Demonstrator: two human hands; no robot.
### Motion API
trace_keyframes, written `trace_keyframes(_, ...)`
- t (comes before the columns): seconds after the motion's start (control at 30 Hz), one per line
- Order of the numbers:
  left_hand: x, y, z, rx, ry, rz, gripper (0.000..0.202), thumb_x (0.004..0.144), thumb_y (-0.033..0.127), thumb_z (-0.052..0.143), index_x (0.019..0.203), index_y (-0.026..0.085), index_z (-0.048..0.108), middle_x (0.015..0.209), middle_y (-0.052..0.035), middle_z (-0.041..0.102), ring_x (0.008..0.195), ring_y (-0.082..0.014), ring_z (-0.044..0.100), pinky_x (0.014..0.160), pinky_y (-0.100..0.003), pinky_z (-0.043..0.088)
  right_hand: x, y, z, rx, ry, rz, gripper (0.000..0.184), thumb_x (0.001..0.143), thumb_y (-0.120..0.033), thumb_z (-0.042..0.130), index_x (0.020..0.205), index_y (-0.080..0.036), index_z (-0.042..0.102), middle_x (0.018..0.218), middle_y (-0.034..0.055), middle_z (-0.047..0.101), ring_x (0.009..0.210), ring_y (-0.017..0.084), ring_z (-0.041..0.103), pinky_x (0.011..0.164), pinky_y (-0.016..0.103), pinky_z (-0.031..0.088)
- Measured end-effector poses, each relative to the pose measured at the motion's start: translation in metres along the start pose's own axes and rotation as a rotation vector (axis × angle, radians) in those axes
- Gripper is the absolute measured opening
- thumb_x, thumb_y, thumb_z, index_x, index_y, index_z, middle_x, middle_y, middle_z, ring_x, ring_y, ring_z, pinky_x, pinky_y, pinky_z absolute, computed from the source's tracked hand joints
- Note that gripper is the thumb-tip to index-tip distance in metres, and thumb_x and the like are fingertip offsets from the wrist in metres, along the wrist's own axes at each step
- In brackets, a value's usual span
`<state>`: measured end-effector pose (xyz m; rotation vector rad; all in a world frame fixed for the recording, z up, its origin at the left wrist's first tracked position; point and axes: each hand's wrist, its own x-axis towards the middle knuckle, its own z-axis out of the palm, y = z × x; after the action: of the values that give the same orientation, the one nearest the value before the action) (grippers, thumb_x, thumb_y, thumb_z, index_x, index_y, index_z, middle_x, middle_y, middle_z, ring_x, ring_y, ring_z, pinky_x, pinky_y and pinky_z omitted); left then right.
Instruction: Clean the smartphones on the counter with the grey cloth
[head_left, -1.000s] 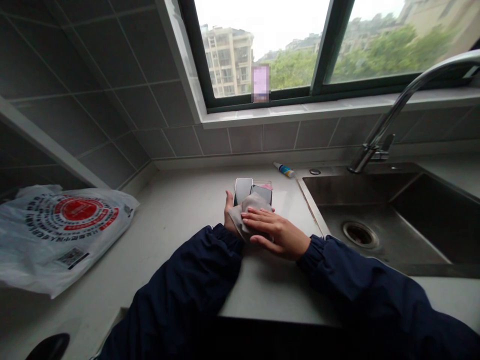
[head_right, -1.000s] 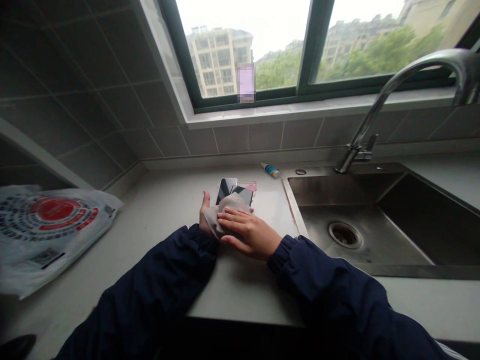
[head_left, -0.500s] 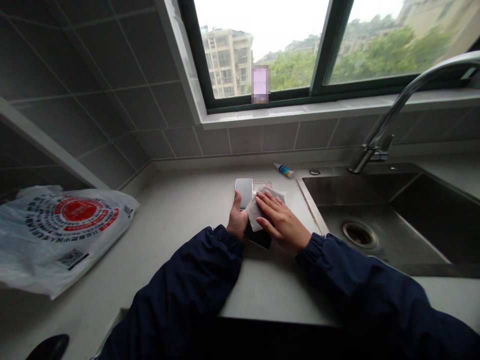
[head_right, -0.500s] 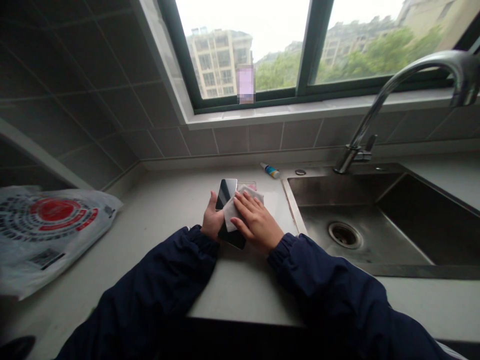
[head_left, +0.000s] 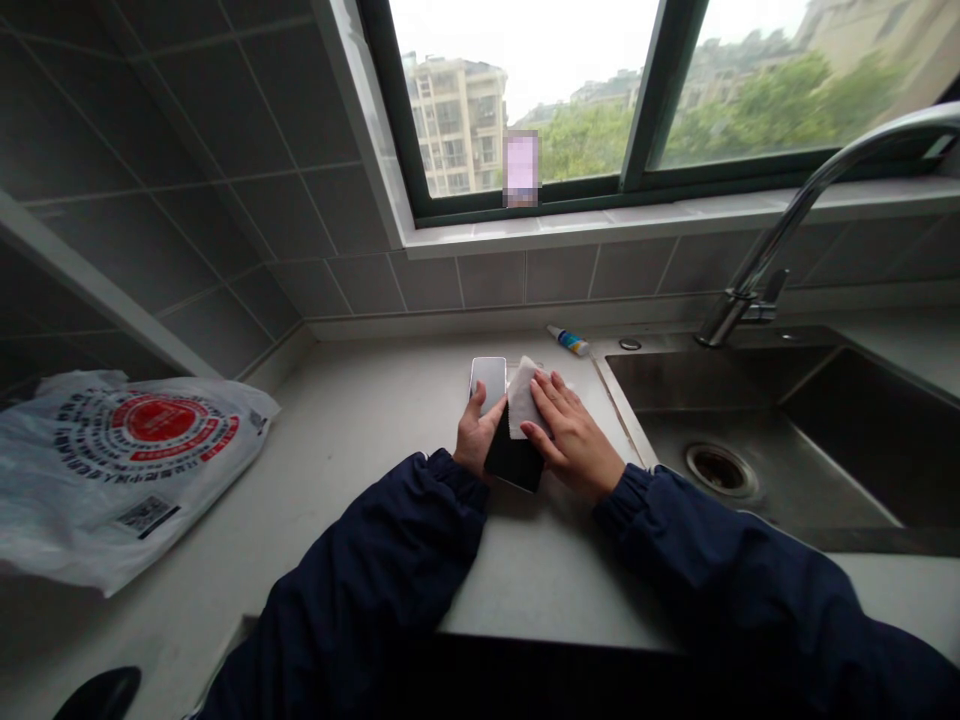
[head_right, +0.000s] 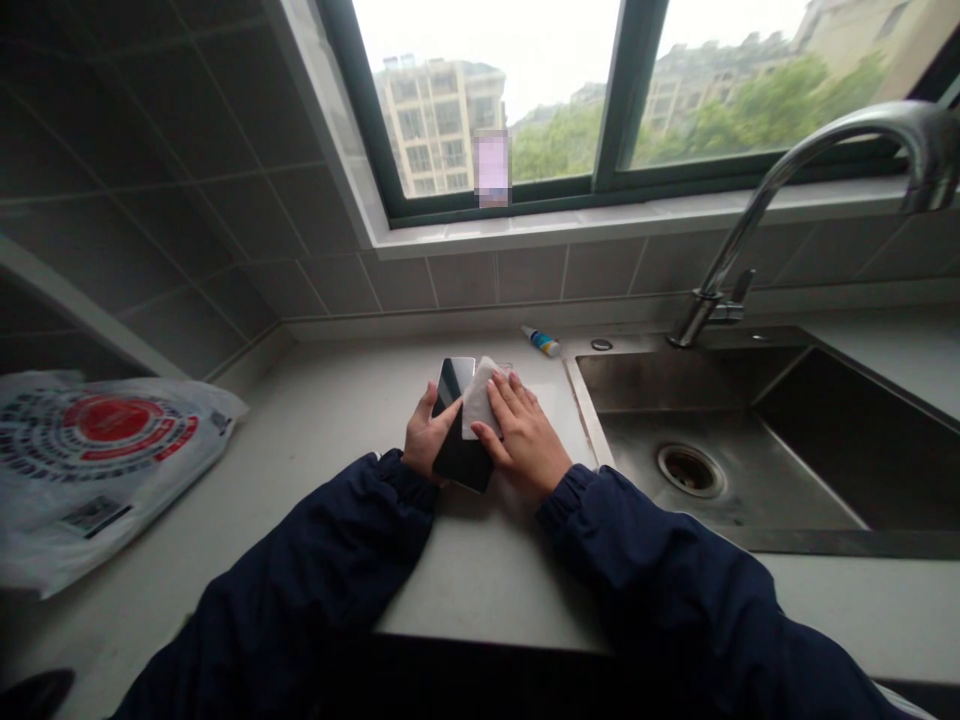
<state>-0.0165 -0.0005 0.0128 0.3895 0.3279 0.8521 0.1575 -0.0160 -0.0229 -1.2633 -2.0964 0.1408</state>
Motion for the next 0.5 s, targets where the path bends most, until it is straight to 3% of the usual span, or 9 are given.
trace_keyframes(0.27, -0.005, 0.004, 0.008, 0.003, -0.008, 0.050, 0.081, 0.102, 0.066, 0.026, 0.161, 0.013, 0.040, 0.146, -0.0188, 0.063, 0.138, -0.0370, 0.058, 0.120, -0.050, 0.039, 0.001, -0.003, -0.002, -0.006, -0.020, 0.066, 0.073, 0.108, -0.055, 0.040, 0.165, -0.010, 0.036, 0.172, 0.0198, 0.026, 0.162, 0.037, 0.020, 0.127, 0.063, 0.027)
trace_keyframes(0.5, -0.003, 0.009, 0.013, -0.055, 0.069, 0.079, 0.084, 0.100, 0.068, 0.022, 0.159, 0.013, 0.043, 0.142, -0.0196, 0.065, 0.136, -0.0377, 0.059, 0.118, -0.054, 0.041, -0.001, -0.010, -0.004, 0.071, -0.075, -0.041, 0.065, 0.108, -0.051, 0.043, 0.162, -0.014, 0.044, 0.169, 0.0163, 0.035, 0.160, 0.037, 0.024, 0.126, 0.067, 0.028)
